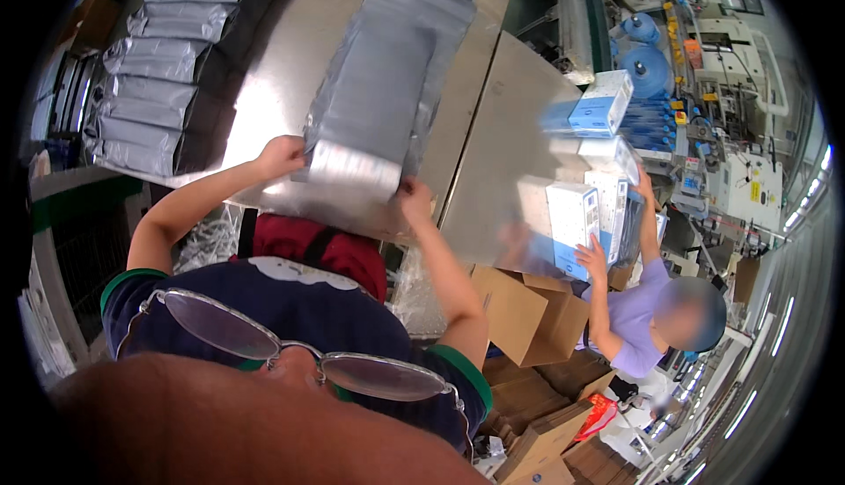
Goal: The person places product boxes into gray shipping bags and stacks the filled bags on a metal table.
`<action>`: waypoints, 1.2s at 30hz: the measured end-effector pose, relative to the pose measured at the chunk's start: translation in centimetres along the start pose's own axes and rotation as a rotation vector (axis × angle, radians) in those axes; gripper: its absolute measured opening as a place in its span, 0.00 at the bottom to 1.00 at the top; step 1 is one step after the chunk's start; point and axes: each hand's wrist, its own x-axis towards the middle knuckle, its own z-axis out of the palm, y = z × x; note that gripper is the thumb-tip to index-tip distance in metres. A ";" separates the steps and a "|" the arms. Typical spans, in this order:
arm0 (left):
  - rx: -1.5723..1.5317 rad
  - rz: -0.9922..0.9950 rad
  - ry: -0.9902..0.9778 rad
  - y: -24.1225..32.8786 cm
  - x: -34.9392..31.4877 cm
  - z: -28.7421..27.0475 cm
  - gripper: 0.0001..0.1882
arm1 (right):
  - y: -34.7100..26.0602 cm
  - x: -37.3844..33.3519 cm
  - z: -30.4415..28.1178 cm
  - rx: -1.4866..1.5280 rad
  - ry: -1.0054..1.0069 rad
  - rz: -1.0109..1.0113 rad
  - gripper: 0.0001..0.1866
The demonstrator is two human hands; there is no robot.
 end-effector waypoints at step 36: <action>0.454 0.362 0.394 -1.1 -6.8 1.6 0.25 | 15.8 -16.8 1.1 -1.067 0.011 -0.576 0.13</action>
